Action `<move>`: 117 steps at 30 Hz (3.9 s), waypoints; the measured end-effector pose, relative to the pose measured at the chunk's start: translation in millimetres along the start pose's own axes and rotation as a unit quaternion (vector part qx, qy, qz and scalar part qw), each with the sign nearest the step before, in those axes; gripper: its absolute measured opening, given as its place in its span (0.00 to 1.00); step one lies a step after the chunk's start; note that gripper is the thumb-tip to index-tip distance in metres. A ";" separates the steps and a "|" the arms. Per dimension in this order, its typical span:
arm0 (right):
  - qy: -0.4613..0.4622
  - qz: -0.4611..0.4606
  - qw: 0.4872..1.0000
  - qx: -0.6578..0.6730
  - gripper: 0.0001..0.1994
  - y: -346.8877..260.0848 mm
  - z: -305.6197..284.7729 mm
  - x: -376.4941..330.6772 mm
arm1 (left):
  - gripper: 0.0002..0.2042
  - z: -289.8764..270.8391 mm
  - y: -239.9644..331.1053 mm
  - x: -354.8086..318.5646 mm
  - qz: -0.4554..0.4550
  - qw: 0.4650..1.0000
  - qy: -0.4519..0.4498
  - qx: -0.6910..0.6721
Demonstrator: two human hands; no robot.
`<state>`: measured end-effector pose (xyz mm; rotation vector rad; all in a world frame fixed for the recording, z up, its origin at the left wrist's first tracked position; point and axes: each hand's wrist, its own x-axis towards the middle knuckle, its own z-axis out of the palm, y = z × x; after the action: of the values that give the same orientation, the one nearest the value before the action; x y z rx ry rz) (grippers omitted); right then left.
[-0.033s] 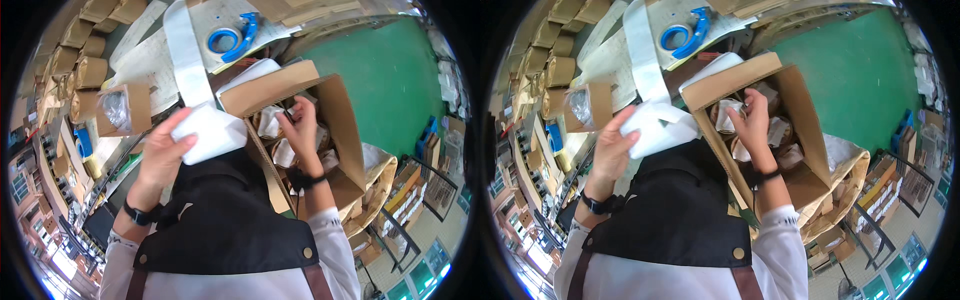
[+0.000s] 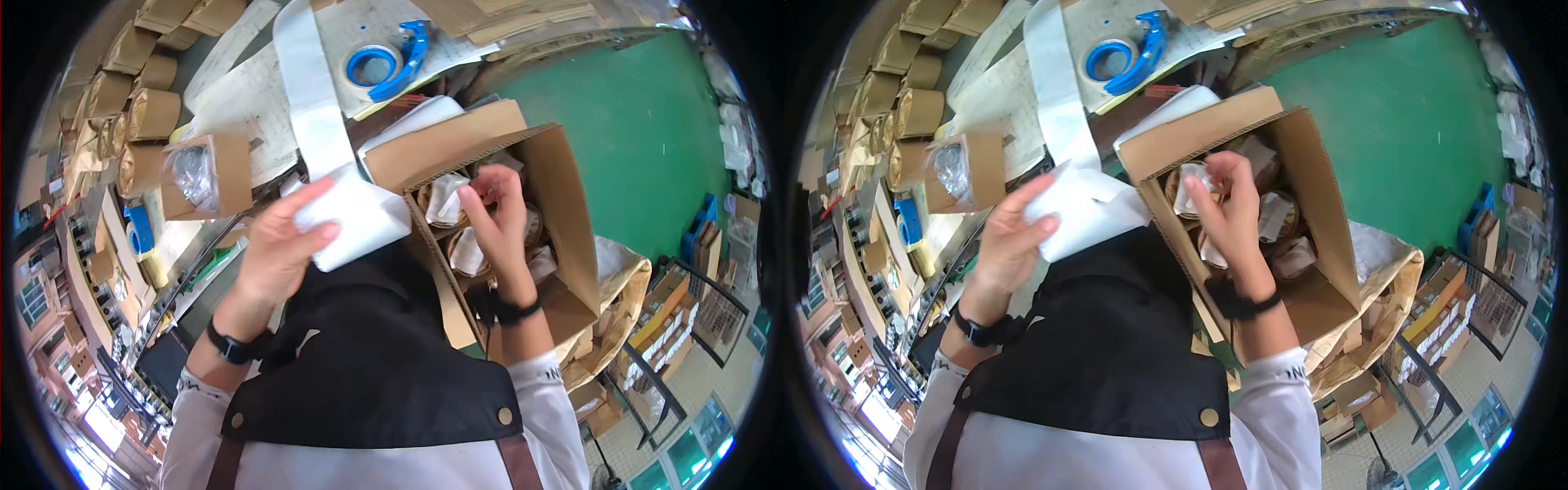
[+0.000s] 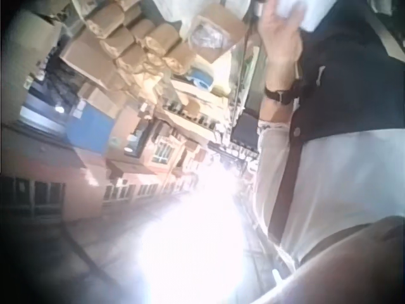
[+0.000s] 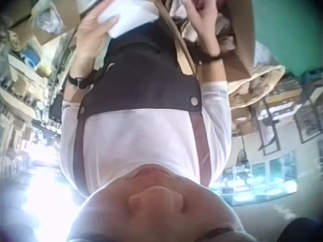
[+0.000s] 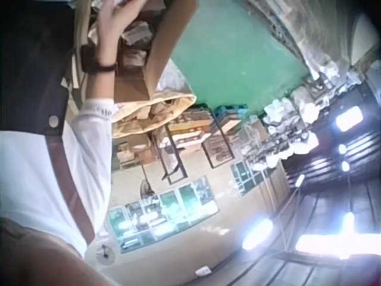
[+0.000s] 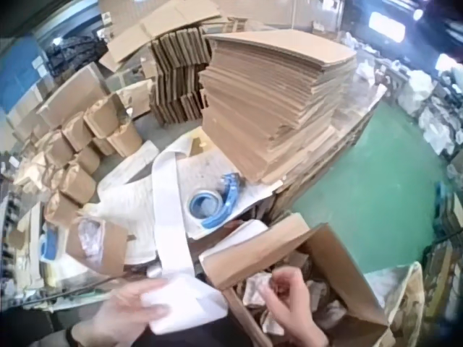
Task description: Packing items into a cardboard box and sealing it with tape.
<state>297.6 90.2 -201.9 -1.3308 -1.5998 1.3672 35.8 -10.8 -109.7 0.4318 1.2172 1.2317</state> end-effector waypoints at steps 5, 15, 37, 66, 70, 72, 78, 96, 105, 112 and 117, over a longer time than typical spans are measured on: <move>-0.193 -0.031 0.965 0.177 0.31 -77.6 13.3 -19.6 | 0.17 32.6 6.8 8.7 -0.034 0.993 -0.104 0.046; -0.134 -0.118 0.981 0.078 0.10 -77.3 -9.6 -40.8 | 0.30 41.1 3.9 13.9 -0.139 0.975 -0.171 0.041; -0.240 -0.016 0.942 0.233 0.31 -58.7 -27.1 -19.9 | 0.18 60.9 -12.7 4.1 -0.061 0.985 -0.123 0.100; 0.056 0.020 0.951 -0.303 0.29 54.5 -54.3 -61.3 | 0.12 45.6 -16.9 2.7 -0.008 0.944 -0.113 0.311; -0.129 -0.059 0.974 0.175 0.24 -46.2 -35.6 -66.9 | 0.13 62.2 -17.5 -2.0 -0.044 0.966 -0.154 0.204; -0.138 0.027 0.955 0.260 0.22 -55.8 -25.2 -77.8 | 0.14 68.1 -15.4 -2.6 -0.039 0.959 -0.190 0.207; -0.129 -0.032 0.979 0.152 0.17 -60.3 -41.0 -81.6 | 0.11 77.4 -14.8 4.8 -0.111 0.928 -0.254 0.249; -0.055 0.164 0.970 0.171 0.04 54.1 -120.0 -58.7 | 0.23 76.1 -42.0 4.1 -0.064 0.989 -0.073 0.109; 0.073 0.081 0.929 -0.353 0.22 123.6 -124.2 -42.1 | 0.16 82.9 -38.1 8.9 -0.185 0.967 -0.147 0.099; -0.191 0.050 0.952 0.234 0.31 -50.3 -72.7 -84.3 | 0.08 108.1 -47.8 16.8 -0.214 0.950 -0.202 0.102; -0.117 -0.004 0.983 0.142 0.21 -50.0 -78.9 -100.4 | 0.07 111.9 -52.8 20.0 -0.289 0.902 -0.277 0.160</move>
<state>384.0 22.0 -120.3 -1.0224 -1.4842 1.7260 155.3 25.6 -120.7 0.5618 0.9419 0.3510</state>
